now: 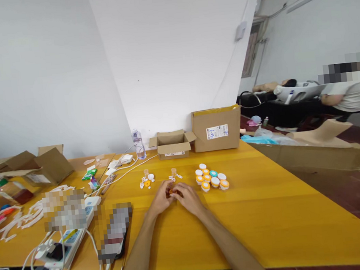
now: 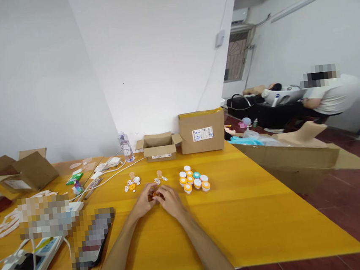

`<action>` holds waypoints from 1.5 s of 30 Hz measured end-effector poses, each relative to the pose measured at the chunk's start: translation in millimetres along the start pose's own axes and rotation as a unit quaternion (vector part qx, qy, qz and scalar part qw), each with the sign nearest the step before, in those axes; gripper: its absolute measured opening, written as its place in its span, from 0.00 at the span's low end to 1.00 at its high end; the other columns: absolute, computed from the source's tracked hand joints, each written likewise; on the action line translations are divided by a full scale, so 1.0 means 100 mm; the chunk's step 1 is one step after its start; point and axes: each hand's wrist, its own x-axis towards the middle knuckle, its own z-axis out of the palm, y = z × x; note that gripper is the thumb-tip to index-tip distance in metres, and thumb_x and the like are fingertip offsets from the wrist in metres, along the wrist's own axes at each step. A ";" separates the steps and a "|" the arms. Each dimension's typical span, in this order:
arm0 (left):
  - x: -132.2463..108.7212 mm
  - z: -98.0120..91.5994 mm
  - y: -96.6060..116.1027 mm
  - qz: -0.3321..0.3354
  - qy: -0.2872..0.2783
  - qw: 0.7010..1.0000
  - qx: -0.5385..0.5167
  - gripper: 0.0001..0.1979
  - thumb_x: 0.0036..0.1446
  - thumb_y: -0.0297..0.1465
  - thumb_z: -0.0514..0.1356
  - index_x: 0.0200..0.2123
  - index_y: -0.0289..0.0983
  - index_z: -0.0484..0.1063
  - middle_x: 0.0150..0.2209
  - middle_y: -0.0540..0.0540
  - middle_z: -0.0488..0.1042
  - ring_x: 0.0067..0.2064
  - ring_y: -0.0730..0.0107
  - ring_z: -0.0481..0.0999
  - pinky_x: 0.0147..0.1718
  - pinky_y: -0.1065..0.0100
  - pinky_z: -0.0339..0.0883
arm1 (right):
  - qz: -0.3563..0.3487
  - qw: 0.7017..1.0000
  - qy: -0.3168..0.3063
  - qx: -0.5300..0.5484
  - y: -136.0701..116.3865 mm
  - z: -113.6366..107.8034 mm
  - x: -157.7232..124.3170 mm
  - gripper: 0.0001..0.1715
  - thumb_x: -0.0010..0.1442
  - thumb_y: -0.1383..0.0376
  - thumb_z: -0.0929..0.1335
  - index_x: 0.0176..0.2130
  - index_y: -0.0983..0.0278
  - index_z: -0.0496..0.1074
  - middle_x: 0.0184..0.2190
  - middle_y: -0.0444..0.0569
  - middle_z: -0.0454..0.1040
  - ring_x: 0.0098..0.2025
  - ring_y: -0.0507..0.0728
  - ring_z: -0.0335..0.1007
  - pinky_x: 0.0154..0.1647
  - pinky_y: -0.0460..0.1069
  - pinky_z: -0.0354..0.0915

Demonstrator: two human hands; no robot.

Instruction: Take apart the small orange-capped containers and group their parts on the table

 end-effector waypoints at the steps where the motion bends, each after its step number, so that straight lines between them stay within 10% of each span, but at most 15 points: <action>1: 0.00 0.00 0.01 0.003 0.002 1.000 0.006 0.23 0.52 0.26 0.63 0.52 0.40 0.67 0.47 0.44 0.71 0.39 0.70 0.74 0.41 0.66 0.71 | 0.004 1.000 0.000 0.003 0.00 0.00 0.00 0.04 0.59 0.66 0.70 0.32 0.60 0.77 0.35 0.48 0.77 0.38 0.57 0.73 0.41 0.50 0.66; 45: 0.02 0.01 0.11 -0.013 0.014 1.000 0.015 0.20 0.51 0.26 0.63 0.49 0.40 0.70 0.42 0.48 0.69 0.38 0.71 0.71 0.41 0.68 0.69 | 0.079 0.993 0.090 0.022 0.02 -0.13 0.03 0.09 0.59 0.63 0.65 0.32 0.58 0.75 0.34 0.49 0.79 0.36 0.59 0.74 0.38 0.50 0.68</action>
